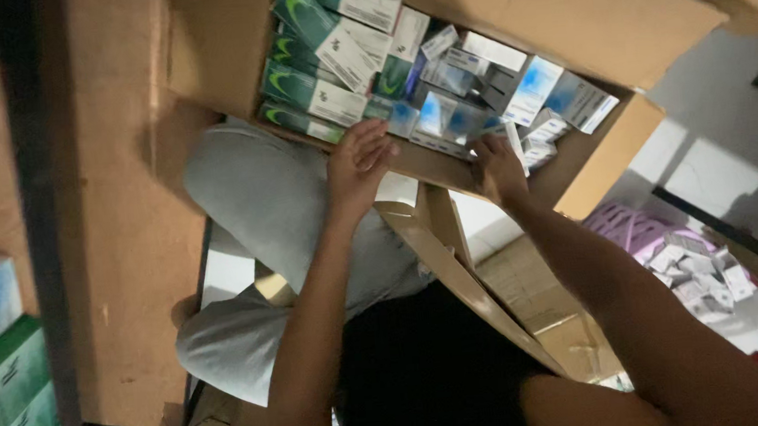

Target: The person sits on the floor and repeatedly picks up small white and blue medicine boxes from a cardboard box. They place the boxes onto a wooden shelf next to rows of green medicine boxes, stacking them in neat columns.

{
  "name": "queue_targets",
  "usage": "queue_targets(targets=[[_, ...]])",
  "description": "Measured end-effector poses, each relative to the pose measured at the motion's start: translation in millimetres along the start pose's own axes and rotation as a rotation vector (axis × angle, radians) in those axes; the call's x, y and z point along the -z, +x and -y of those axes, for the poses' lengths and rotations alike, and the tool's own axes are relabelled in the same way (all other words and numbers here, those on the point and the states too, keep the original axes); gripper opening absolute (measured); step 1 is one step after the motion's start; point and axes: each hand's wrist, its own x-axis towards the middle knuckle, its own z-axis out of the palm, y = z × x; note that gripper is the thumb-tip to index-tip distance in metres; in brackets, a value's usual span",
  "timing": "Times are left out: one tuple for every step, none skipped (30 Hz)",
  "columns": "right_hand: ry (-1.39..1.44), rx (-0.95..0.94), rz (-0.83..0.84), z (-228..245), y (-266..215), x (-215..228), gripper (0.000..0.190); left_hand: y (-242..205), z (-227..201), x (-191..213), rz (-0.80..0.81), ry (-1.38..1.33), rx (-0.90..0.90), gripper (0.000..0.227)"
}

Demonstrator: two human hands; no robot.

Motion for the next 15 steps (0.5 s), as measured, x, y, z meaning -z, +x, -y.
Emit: queue_targets(targets=[[0.008, 0.006, -0.018, 5, -4, 3, 0.037, -2, 0, 1, 0.016, -0.032, -0.01, 0.052], [0.017, 0.016, -0.03, 8, -8, 8, 0.037, -6, 0, -1, 0.024, -0.064, -0.019, 0.054], [0.003, -0.043, -0.077, 9, -11, 13, 0.043, -10, -1, -3, 0.047, -0.088, 0.009, 0.055], [-0.012, -0.098, -0.129, 7, -9, 18, 0.05, -9, -3, -5, 0.069, -0.112, 0.031, 0.056], [-0.028, -0.153, -0.181, 5, -7, 21, 0.058, -11, -5, -7, 0.092, -0.136, 0.052, 0.057], [-0.006, -0.172, -0.234, -1, 1, 25, 0.066, -9, -7, -10, 0.122, -0.165, 0.058, 0.057], [0.017, -0.19, -0.287, -8, 9, 28, 0.073, -9, -8, -14, 0.152, -0.193, 0.065, 0.057], [0.042, -0.211, -0.337, -13, 14, 28, 0.081, -12, -9, -17, 0.182, -0.22, 0.077, 0.058], [-0.025, -0.215, -0.359, -21, 25, 26, 0.089, -13, -8, -21, 0.195, -0.238, 0.097, 0.058], [-0.091, -0.216, -0.379, -29, 40, 21, 0.097, -15, -6, -24, 0.205, -0.255, 0.118, 0.058], [-0.156, -0.217, -0.398, -37, 52, 15, 0.105, -17, -5, -25, 0.214, -0.272, 0.138, 0.058], [-0.14, -0.361, -0.371, -47, 64, 11, 0.106, -19, -2, -26, 0.221, -0.304, 0.164, 0.057], [-0.124, -0.503, -0.341, -56, 74, 6, 0.108, -21, 1, -27, 0.228, -0.336, 0.191, 0.056], [-0.109, -0.648, -0.308, -65, 81, 1, 0.109, -21, 3, -28, 0.237, -0.37, 0.22, 0.055], [-0.108, -0.656, -0.285, -74, 85, -4, 0.113, -20, 6, -27, 0.226, -0.362, 0.196, 0.056]])
